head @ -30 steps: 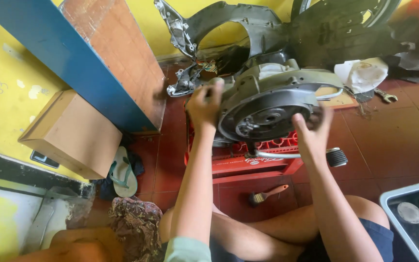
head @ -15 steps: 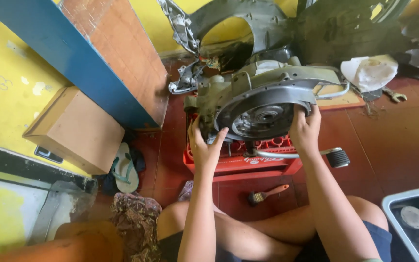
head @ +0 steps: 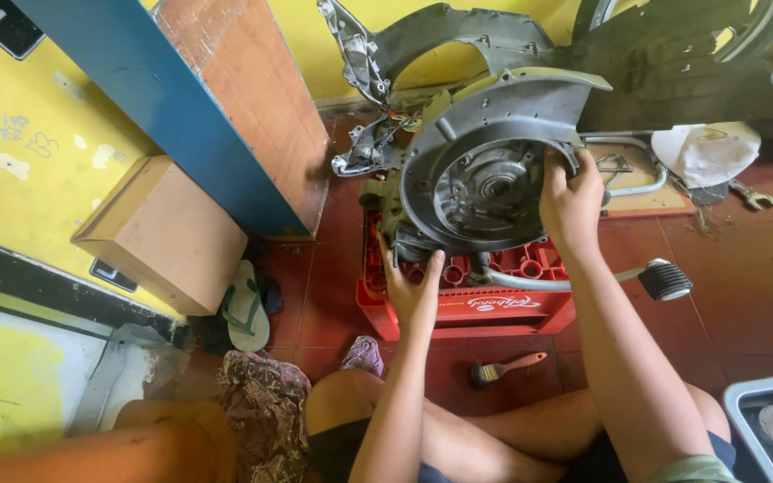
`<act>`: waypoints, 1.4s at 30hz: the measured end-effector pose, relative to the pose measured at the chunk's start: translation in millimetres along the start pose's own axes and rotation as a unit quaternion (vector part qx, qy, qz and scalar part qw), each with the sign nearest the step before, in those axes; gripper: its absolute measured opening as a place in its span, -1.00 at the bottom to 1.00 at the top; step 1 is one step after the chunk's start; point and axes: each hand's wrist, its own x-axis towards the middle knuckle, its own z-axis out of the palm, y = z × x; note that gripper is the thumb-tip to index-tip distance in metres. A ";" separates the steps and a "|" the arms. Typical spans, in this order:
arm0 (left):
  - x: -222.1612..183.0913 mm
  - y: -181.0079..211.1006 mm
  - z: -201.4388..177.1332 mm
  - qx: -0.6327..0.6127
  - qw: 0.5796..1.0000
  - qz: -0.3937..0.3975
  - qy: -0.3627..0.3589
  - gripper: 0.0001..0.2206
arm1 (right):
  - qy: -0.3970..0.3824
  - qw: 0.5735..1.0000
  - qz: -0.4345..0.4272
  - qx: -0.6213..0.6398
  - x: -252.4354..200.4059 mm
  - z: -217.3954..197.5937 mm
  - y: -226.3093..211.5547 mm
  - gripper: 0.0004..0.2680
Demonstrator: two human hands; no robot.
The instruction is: Cleaning and inspecting motorcycle engine components using a brush, screwdriver, and hammer.
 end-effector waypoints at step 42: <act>-9.4 -21.0 23.6 -0.008 0.996 0.002 0.085 -0.12 | 0.011 0.992 0.081 0.096 -28.9 -41.1 -31.2 -0.86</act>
